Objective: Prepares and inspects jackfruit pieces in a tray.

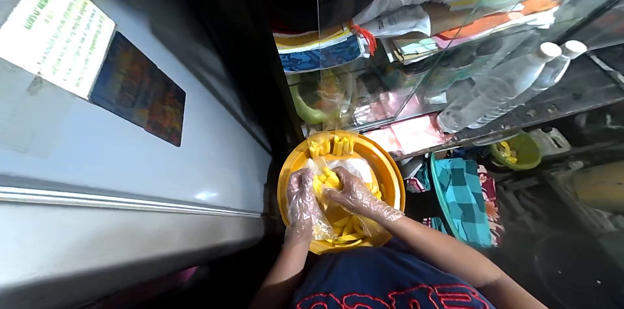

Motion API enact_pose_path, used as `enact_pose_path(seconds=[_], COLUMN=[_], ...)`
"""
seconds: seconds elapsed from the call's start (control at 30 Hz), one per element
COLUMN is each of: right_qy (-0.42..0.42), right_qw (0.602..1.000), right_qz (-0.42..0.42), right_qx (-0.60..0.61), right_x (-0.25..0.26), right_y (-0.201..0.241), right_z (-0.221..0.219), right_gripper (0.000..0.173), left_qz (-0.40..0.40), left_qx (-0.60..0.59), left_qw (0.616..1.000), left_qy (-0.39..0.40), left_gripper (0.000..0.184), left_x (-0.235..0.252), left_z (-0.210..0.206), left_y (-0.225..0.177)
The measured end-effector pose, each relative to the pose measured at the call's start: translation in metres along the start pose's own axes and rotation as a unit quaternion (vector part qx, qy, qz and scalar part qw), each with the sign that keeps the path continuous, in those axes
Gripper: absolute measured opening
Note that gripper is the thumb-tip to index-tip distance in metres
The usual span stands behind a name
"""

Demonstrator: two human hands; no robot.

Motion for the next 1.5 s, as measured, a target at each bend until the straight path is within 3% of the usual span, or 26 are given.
enact_pose_path(seconds=[0.1, 0.2, 0.3, 0.4, 0.47, 0.53, 0.63, 0.77, 0.93, 1.1, 1.37, 1.5], right_qy=[0.05, 0.078, 0.087, 0.097, 0.093, 0.098, 0.113, 0.122, 0.114, 0.069, 0.062, 0.027], right_qw=[0.989, 0.979, 0.977, 0.957, 0.939, 0.95, 0.984, 0.992, 0.992, 0.996, 0.994, 0.991], right_qz=[0.023, 0.016, 0.003, -0.03, -0.046, -0.045, -0.011, 0.036, 0.055, 0.058, 0.062, 0.074], right_qx=[0.139, 0.188, 0.194, 0.273, 0.329, 0.294, 0.141, -0.012, -0.027, -0.02, -0.061, -0.105], right_x=[0.001, 0.0, -0.002, -0.006, -0.009, -0.011, -0.008, -0.002, 0.0, 0.006, 0.023, 0.023], right_y=[0.0, -0.001, -0.001, -0.008, -0.013, -0.012, -0.009, 0.003, 0.012, 0.003, 0.006, 0.021], right_z=[-0.008, -0.012, -0.013, -0.015, -0.013, -0.01, -0.006, -0.002, 0.001, 0.008, 0.009, 0.014], right_gripper=[0.042, 0.039, 0.035, 0.03, 0.025, 0.029, 0.039, 0.037, 0.038, 0.038, 0.04, 0.035], left_qz=[0.038, 0.048, 0.065, 0.092, 0.085, 0.069, 0.015, -0.021, -0.019, 0.038, 0.02, 0.023], left_qx=[-0.039, -0.069, -0.02, -0.09, -0.076, -0.005, 0.036, 0.084, 0.094, 0.06, 0.055, 0.031], left_qw=[0.994, 0.985, 0.992, 0.989, 0.99, 0.994, 0.996, 0.993, 0.991, 0.992, 0.991, 0.989], left_qy=[0.096, 0.148, 0.111, 0.07, 0.077, 0.082, 0.081, 0.084, 0.091, 0.106, 0.12, 0.14], left_gripper=[0.041, 0.041, 0.039, 0.034, 0.033, 0.033, 0.02, 0.018, 0.02, 0.032, 0.039, 0.053], left_x=[0.001, -0.005, -0.004, 0.0, 0.001, -0.001, -0.006, -0.003, 0.0, -0.001, 0.002, -0.007], left_z=[-0.009, -0.016, -0.009, -0.013, -0.015, -0.014, -0.018, -0.018, -0.021, -0.025, -0.026, -0.026], left_y=[0.012, 0.009, 0.014, 0.018, 0.018, 0.015, -0.002, -0.009, -0.013, -0.004, -0.003, -0.01])
Point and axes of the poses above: each hand's wrist, its own x-axis towards the middle knuckle, its own z-axis out of the back of the hand, y = z × x, the point moved 10 cm from there along x, towards the middle knuckle
